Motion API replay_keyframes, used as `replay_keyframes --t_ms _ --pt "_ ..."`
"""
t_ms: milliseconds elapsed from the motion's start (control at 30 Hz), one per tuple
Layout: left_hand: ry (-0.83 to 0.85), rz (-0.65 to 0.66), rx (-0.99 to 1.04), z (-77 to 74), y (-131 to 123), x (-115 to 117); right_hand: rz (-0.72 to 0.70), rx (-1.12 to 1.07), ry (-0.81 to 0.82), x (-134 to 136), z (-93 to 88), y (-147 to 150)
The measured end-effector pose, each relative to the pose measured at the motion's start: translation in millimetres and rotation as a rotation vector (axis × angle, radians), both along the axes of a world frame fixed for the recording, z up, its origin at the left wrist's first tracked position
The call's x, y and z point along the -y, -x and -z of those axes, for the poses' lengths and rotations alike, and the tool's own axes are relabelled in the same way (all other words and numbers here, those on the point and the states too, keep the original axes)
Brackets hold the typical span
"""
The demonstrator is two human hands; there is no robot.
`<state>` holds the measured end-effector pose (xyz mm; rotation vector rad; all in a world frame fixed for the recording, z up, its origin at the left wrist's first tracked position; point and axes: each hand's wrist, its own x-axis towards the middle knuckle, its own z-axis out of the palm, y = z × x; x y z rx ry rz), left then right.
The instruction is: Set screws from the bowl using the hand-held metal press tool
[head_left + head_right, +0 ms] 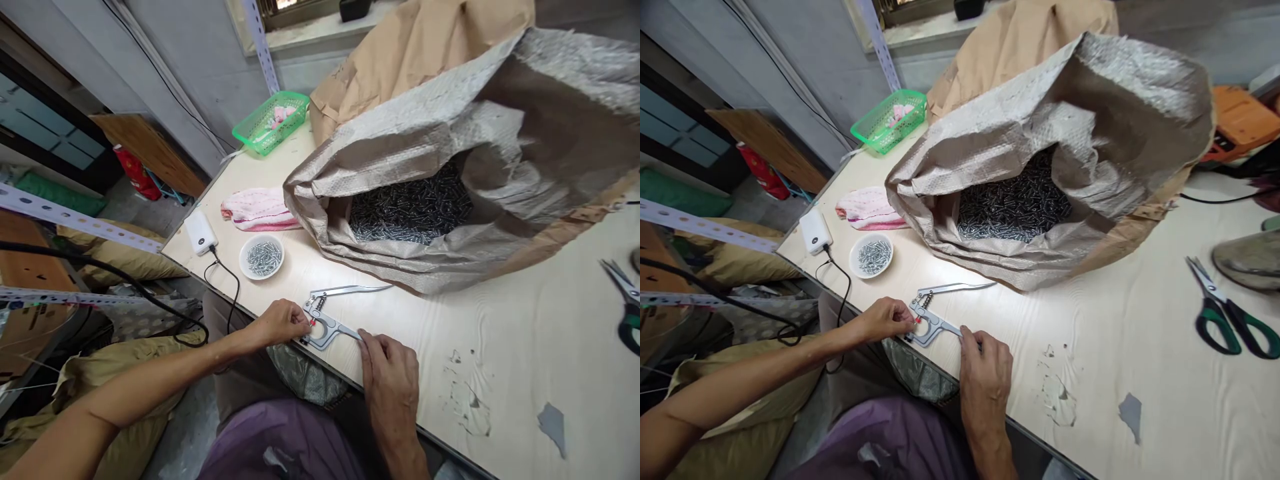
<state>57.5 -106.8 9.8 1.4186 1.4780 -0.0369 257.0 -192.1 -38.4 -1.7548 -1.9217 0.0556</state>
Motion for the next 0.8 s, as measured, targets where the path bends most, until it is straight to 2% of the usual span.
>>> replay_keyframes --t_ms 167,267,367,567,667,800 --pt "0.065 0.105 -0.036 4.5 3.7 -6.8 -0.012 0.021 -0.014 0.2 2.1 1.5" --pt "0.082 0.105 -0.059 2.7 1.8 -7.0 -0.003 0.021 -0.006 1.2 2.3 1.6" --pt "0.074 0.081 -0.089 -0.1 -0.8 -5.2 -0.053 -0.006 0.043 -2.1 -5.2 -5.8" --pt "0.075 0.021 -0.044 5.1 1.3 0.8 -0.317 0.14 0.101 -40.2 -26.6 -36.7" --pt "0.068 -0.017 -0.008 9.1 2.7 4.1 -0.423 0.238 0.117 -62.4 -21.4 -45.0" --pt "0.046 -0.039 0.02 9.1 3.1 6.7 -0.469 0.289 0.123 -74.9 -12.8 -46.9"
